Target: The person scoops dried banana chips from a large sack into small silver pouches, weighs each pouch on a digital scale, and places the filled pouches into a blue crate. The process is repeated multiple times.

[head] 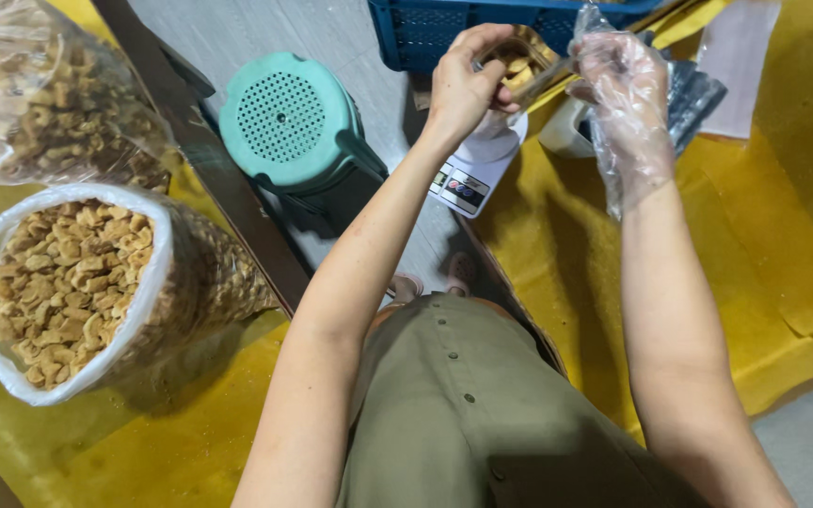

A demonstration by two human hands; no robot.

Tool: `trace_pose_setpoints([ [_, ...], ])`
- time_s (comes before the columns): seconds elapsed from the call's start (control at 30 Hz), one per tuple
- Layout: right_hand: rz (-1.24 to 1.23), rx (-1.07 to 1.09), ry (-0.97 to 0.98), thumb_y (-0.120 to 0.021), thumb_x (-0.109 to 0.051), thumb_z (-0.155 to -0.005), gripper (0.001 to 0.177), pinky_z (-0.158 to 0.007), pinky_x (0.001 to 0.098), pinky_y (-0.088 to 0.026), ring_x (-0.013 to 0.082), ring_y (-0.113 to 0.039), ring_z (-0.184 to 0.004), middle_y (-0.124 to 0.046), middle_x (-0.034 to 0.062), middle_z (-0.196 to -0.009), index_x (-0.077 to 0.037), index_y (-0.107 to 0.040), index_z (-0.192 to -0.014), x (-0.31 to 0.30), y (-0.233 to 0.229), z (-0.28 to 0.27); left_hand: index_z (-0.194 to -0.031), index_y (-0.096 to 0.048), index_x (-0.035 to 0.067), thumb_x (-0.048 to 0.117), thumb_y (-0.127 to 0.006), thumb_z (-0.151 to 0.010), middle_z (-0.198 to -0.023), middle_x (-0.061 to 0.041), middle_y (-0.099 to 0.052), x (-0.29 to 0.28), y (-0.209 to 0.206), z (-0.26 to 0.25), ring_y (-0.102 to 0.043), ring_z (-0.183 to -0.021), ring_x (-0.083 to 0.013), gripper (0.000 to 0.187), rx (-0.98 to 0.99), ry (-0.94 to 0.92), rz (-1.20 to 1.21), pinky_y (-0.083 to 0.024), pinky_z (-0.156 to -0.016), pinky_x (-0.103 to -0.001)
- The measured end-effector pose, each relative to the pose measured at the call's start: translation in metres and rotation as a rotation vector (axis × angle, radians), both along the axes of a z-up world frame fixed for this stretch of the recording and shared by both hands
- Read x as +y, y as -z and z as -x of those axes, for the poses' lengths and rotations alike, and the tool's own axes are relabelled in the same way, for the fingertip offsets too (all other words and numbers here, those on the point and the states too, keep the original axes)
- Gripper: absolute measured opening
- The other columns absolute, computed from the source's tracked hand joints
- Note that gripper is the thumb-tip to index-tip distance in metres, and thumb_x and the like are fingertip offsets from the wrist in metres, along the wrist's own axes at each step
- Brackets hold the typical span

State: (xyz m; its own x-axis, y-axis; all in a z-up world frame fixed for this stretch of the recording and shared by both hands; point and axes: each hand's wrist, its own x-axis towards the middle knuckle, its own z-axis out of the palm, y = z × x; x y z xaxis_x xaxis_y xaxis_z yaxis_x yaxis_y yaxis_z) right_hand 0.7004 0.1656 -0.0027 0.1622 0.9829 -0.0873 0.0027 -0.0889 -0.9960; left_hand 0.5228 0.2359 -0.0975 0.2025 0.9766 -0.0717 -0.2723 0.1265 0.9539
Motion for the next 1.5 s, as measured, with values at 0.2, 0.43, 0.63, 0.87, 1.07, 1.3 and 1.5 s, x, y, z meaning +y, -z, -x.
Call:
trace_pose_setpoints([
  [0.2,0.038,-0.013,-0.013,-0.068,-0.016,-0.106,0.008,-0.090,0.0280,-0.057,0.0097,-0.067,-0.105,-0.071,-0.0014,-0.113,-0.012,-0.070,-0.112,-0.008,-0.007,-0.006,-0.131,-0.065,0.002,-0.004,-0.055,-0.093,-0.150,-0.010,-0.047,-0.005,-0.009,0.011,-0.071,-0.061,-0.0149,0.040,0.080,-0.020,-0.019,-0.067,-0.052,-0.030],
  [0.43,-0.019,0.024,-0.044,-0.068,-0.015,-0.105,0.011,-0.090,0.0286,-0.058,0.0102,-0.067,-0.109,-0.071,-0.0001,-0.116,-0.010,-0.070,-0.115,-0.003,-0.003,-0.010,-0.124,-0.072,0.009,0.010,-0.068,-0.092,-0.153,-0.005,-0.045,-0.021,-0.065,0.025,-0.069,-0.051,-0.0139,0.032,0.306,-0.060,-0.148,-0.058,-0.041,-0.026],
  [0.63,-0.070,0.074,-0.076,-0.072,-0.018,-0.106,0.015,-0.090,0.0290,-0.058,0.0112,-0.066,-0.110,-0.070,0.0006,-0.117,-0.009,-0.069,-0.118,0.002,0.004,-0.013,-0.112,-0.073,0.005,0.032,-0.074,-0.097,-0.122,-0.007,-0.061,-0.028,-0.095,0.030,-0.070,-0.049,-0.0119,0.031,0.348,-0.111,-0.338,-0.053,-0.039,-0.025],
  [0.87,-0.042,0.067,-0.057,-0.073,-0.019,-0.105,0.015,-0.088,0.0282,-0.059,0.0117,-0.067,-0.107,-0.071,0.0015,-0.115,-0.009,-0.070,-0.116,0.002,0.005,-0.017,-0.104,-0.057,0.003,0.033,-0.055,-0.117,-0.079,-0.009,-0.064,-0.016,-0.087,0.035,-0.062,-0.070,-0.0226,0.033,0.606,-0.143,-0.386,-0.054,-0.070,-0.032],
  [1.07,-0.003,0.045,-0.016,-0.071,-0.017,-0.105,0.012,-0.087,0.0280,-0.061,0.0132,-0.068,-0.109,-0.072,0.0028,-0.117,-0.010,-0.070,-0.114,0.001,-0.001,-0.016,-0.144,-0.032,0.004,0.023,-0.088,-0.083,-0.137,-0.030,-0.046,-0.001,-0.090,0.059,-0.047,-0.129,-0.0472,0.084,0.940,0.088,-0.945,-0.045,-0.109,-0.052],
  [1.3,0.098,-0.042,-0.005,-0.066,-0.019,-0.103,0.014,-0.089,0.0294,-0.061,0.0130,-0.068,-0.109,-0.072,0.0032,-0.118,-0.008,-0.069,-0.111,-0.004,0.002,-0.009,-0.106,-0.061,0.010,0.027,-0.094,-0.063,-0.147,-0.038,-0.035,0.027,-0.048,0.038,-0.041,-0.132,-0.0572,0.057,1.137,0.350,-0.974,-0.041,-0.107,-0.060],
  [1.5,0.052,0.019,-0.046,-0.068,-0.017,-0.102,0.012,-0.088,0.0295,-0.058,0.0125,-0.065,-0.108,-0.070,0.0033,-0.119,-0.010,-0.069,-0.112,0.004,0.012,-0.009,-0.099,-0.063,0.005,0.023,-0.076,-0.094,-0.107,-0.010,-0.075,0.063,-0.026,0.052,-0.074,-0.101,-0.0231,0.024,0.757,0.409,-0.531,-0.060,-0.092,-0.039],
])
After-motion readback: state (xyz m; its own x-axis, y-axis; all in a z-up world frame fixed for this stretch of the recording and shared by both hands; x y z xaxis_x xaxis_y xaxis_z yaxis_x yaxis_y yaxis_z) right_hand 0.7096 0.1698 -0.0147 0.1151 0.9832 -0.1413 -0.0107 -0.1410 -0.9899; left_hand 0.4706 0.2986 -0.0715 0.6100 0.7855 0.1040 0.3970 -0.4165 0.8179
